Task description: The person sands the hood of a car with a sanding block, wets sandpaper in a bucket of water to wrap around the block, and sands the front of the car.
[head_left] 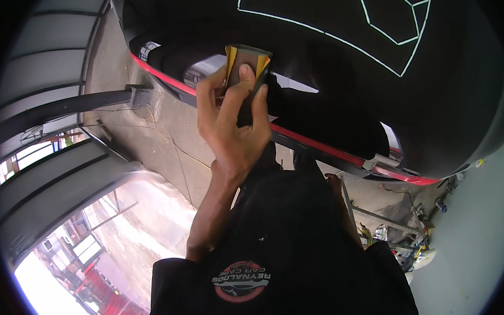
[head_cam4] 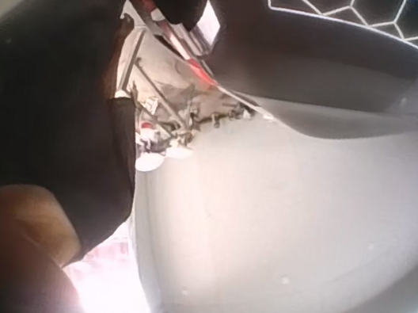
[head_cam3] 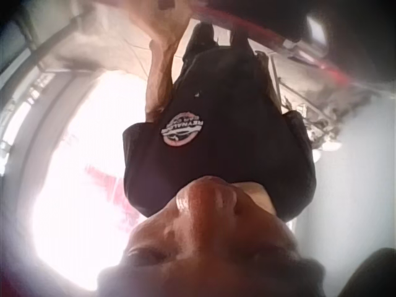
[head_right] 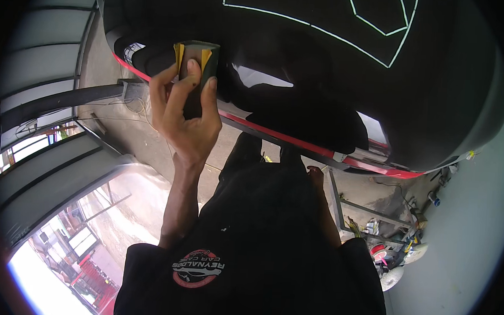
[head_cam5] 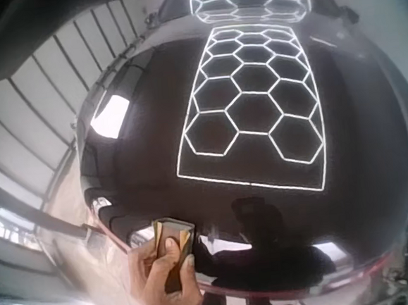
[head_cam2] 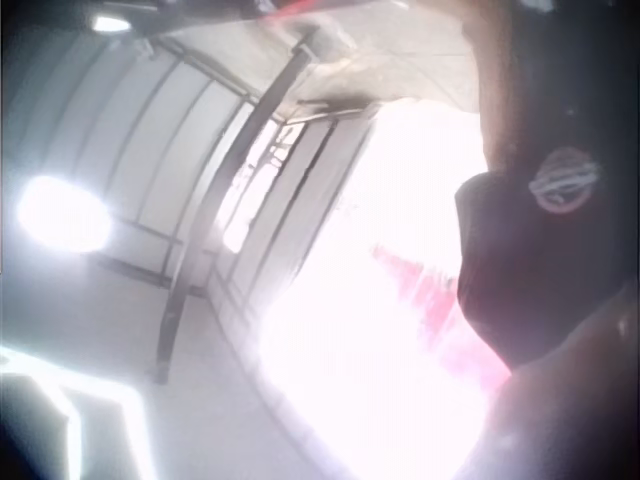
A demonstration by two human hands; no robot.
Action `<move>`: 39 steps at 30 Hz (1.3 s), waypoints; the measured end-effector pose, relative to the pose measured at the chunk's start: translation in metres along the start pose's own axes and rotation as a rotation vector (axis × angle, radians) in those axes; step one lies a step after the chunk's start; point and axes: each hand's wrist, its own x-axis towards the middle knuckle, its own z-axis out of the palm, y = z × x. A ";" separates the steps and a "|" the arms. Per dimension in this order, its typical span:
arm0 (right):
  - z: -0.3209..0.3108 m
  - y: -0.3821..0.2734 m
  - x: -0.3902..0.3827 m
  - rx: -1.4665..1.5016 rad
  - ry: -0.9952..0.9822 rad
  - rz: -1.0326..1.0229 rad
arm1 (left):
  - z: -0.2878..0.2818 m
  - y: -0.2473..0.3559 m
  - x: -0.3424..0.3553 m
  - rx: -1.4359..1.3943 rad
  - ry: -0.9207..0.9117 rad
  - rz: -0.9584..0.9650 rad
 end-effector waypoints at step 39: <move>0.019 0.027 0.031 -0.001 0.036 -0.166 | 0.003 0.018 0.001 0.029 -0.068 0.056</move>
